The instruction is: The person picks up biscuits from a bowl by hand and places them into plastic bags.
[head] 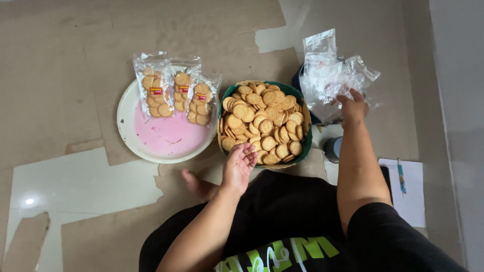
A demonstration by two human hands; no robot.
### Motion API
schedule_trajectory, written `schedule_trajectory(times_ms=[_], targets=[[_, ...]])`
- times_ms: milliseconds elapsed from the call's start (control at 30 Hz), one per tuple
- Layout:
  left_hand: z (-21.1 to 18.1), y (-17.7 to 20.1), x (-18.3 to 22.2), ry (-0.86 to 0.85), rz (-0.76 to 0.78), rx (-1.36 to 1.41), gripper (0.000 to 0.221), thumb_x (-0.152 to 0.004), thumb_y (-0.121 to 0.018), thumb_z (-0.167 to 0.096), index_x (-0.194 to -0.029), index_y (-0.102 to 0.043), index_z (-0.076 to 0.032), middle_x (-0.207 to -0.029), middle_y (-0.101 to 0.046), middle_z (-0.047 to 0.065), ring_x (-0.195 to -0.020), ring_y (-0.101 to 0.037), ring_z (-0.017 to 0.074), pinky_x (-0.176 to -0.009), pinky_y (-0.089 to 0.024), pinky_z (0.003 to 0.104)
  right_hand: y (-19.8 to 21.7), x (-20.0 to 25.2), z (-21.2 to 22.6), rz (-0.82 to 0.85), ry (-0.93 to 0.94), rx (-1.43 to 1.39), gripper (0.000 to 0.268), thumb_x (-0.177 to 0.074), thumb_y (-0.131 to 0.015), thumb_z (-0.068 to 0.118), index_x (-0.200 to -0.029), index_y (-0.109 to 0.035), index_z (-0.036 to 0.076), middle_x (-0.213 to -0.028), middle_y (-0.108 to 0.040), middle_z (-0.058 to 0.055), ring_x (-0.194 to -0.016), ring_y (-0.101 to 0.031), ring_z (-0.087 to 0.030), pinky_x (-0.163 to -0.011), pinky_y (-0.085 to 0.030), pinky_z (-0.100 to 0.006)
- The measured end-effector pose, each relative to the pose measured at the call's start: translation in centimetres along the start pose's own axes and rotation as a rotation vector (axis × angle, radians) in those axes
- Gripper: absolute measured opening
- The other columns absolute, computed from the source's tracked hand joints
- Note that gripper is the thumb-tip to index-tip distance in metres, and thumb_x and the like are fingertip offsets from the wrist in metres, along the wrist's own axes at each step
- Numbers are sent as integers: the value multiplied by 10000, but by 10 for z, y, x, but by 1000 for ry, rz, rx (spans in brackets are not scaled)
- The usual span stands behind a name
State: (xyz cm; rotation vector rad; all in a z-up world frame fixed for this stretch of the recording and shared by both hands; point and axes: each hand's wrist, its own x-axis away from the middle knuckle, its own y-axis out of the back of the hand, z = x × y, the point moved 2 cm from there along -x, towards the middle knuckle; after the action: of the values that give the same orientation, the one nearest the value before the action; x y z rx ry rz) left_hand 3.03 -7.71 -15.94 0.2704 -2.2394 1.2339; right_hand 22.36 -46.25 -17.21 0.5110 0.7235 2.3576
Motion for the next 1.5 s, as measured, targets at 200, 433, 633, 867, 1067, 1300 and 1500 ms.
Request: schedule_trajectory(times_ms=[200,433,633,867,1067,1300,1500], targets=[[-4,3,-3,-25,-2,-29,222,-967,-610,-352,-1092,-656,-175,-1054,-711,31,-917,-686,174,-816,-542,290,-3,-19,-34,-229,101,-76,459,-779,-914,146,-1153,-681,15,-1269,-503,-227,-1177,-608,-385,-986,-548,-424],[-6,9,-14,-41,18,-79,218,-972,-613,-353,-1097,-663,-181,-1061,-718,28,-935,-697,177,-824,-546,290,38,108,96,-236,271,-756,50,-928,-521,-15,-968,-496,1,-1041,-472,-133,-973,-468,-221,-943,-469,-415],[-40,0,3,-109,66,-72,224,-981,-588,-336,-1124,-647,-174,-1124,-696,20,-1000,-678,173,-869,-533,284,85,130,133,-193,601,-653,217,-858,-609,-191,-850,-707,3,-835,-538,-46,-726,-630,-109,-725,-643,-276],[-71,-16,25,-428,75,-268,219,-970,-634,-242,-1139,-647,-104,-1084,-697,49,-996,-689,158,-871,-544,267,80,220,148,2,673,-649,198,-848,-629,-200,-894,-714,-27,-829,-590,-127,-673,-588,-147,-649,-573,-291],[-58,-21,38,-659,224,-786,721,-816,-856,-268,-1447,-528,-148,-1402,-546,189,-1328,-503,312,-1128,-411,425,28,270,133,183,1062,-235,231,-806,-717,-114,-867,-802,92,-865,-596,-113,-823,-624,-293,-772,-521,-361],[-48,-36,49,-594,490,-821,1268,-778,-903,-275,-1662,-7,-129,-1651,-96,377,-1523,-94,518,-1248,-105,589,7,337,143,480,984,-348,172,-825,-680,-82,-879,-787,41,-802,-535,-103,-575,-611,-220,-500,-560,-288],[-49,-29,42,-212,506,-240,1030,-798,-794,-522,-1634,-269,-230,-1504,-530,150,-1278,-587,238,-1057,-499,478,2,328,145,643,1037,-419,359,-953,-746,126,-1289,-690,11,-1006,-670,-149,-960,-703,-296,-790,-594,-410]])
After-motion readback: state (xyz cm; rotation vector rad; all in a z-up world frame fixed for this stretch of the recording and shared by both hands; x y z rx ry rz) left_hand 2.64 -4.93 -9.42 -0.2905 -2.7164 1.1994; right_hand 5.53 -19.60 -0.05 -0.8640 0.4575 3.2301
